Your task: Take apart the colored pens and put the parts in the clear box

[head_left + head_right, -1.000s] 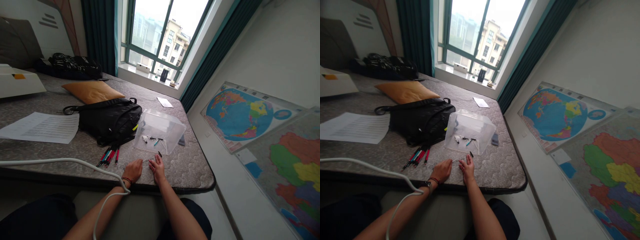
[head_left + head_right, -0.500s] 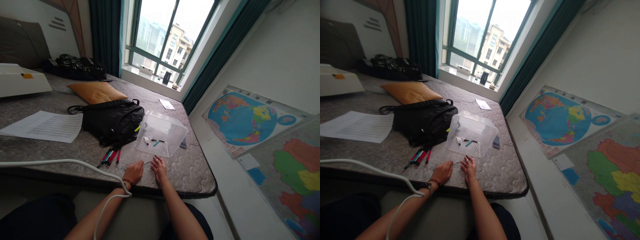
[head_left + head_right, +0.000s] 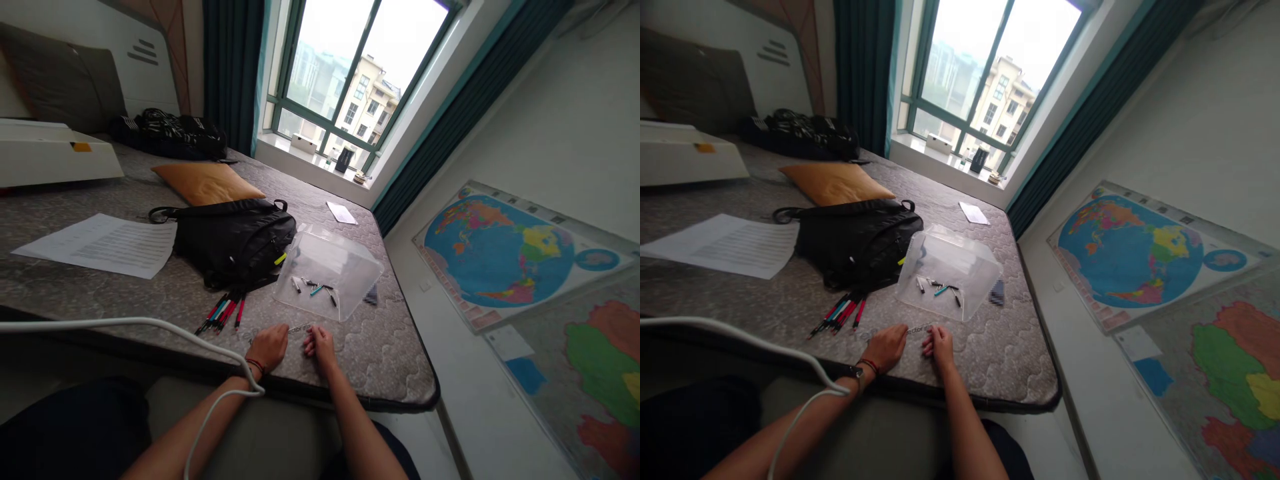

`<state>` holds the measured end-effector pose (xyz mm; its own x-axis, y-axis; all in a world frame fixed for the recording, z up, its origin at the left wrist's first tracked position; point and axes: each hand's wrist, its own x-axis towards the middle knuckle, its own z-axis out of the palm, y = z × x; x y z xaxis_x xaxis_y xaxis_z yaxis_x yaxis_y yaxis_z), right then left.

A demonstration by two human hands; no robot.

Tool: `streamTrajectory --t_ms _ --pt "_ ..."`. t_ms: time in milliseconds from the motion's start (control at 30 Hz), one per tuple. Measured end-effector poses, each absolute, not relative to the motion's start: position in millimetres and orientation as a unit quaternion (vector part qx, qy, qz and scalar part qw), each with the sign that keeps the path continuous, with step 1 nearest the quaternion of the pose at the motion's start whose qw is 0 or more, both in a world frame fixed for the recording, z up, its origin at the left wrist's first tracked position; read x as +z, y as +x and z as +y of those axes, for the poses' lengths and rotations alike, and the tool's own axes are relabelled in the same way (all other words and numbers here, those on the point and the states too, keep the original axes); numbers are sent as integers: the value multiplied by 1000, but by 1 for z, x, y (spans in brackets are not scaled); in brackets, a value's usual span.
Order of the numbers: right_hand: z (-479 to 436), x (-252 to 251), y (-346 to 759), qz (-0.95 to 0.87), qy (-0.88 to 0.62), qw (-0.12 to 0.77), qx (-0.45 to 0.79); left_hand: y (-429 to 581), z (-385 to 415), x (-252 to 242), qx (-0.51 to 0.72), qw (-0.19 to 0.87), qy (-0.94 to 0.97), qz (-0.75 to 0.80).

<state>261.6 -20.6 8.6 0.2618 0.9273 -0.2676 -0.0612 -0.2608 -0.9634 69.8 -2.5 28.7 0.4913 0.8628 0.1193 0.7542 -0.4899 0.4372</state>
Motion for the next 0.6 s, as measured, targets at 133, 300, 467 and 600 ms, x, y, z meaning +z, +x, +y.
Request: streamTrajectory --t_ms 133,300,467,600 --pt "-26 10 252 -357 -594 468 548 71 -3 29 159 162 852 471" --pt "-25 16 248 -388 -596 435 553 71 -4 26 157 141 863 458" --pt "-25 16 247 -364 -591 454 558 71 -5 25 160 131 878 432" --pt "-25 15 249 -350 -594 465 556 71 -5 25 160 133 881 424"
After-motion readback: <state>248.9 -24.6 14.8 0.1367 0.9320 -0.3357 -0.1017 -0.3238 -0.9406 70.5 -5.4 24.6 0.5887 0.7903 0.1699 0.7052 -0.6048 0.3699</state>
